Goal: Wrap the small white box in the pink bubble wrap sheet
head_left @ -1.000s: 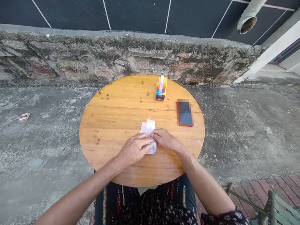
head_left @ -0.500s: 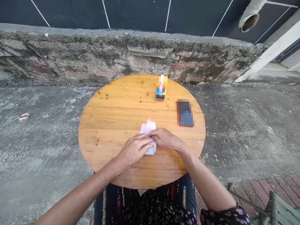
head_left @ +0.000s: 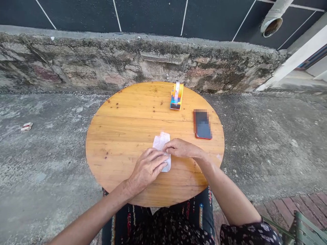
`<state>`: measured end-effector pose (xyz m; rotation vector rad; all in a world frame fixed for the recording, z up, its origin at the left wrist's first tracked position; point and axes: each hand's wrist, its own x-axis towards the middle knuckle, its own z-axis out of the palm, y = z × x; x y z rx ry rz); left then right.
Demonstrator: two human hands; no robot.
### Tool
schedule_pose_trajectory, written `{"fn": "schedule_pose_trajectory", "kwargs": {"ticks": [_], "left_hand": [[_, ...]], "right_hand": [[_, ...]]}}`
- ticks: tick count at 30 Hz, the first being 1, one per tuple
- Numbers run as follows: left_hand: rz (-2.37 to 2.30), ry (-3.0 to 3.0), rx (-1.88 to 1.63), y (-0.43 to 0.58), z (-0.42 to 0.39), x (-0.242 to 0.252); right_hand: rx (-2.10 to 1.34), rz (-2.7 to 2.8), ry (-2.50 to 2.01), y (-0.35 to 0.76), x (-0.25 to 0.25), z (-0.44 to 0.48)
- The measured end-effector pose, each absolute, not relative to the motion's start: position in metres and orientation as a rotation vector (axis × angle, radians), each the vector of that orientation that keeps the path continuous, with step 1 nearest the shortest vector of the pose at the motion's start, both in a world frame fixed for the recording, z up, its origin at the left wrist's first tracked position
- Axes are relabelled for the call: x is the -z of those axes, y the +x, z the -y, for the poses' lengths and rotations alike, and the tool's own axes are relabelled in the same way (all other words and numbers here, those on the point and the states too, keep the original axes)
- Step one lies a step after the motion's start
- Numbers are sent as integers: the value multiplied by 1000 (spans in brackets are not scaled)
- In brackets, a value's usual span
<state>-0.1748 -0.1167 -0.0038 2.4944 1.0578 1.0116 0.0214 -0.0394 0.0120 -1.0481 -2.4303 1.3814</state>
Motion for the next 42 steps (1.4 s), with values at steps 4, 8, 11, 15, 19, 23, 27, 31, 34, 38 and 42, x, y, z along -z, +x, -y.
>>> {"fn": "schedule_pose_trajectory", "kwargs": {"ticks": [4,8,11,15,19,23,27,31,34,38,42], "left_hand": [[-1056,2551,-1036,-177,129,8],[-1057,2558,-1087,-178,137,14],[-1050,2510,-1076,-177,136,13],[-1024,2413,-1066,-176,127,7],[-1029,2333,-1013,-176,118,3],[-1038,2247,-950,-175,112,2],[-1055,2181,-892,-175,107,-1],[-1068,2119,-811,-175,101,-4],[-1099,2066,-733,-175,98,-6],[-1131,2003,-650,-174,94,-11],[-1085,1950,-607,-174,89,-15]], "right_hand": [[-1645,2427,-923,18,-18,38],[-1922,2405,-907,14,-32,36],[-1927,2411,-985,13,-35,37],[-1783,2357,-1102,17,-28,43],[-1695,2274,-1115,24,-22,52],[-1636,2138,-1160,28,-18,63],[-1503,2089,-1167,30,-16,77],[-1398,2017,-1199,38,-10,89],[-1309,1951,-1319,45,-5,97],[-1179,1939,-1316,44,1,108],[-965,1947,-1250,32,4,116]]}}
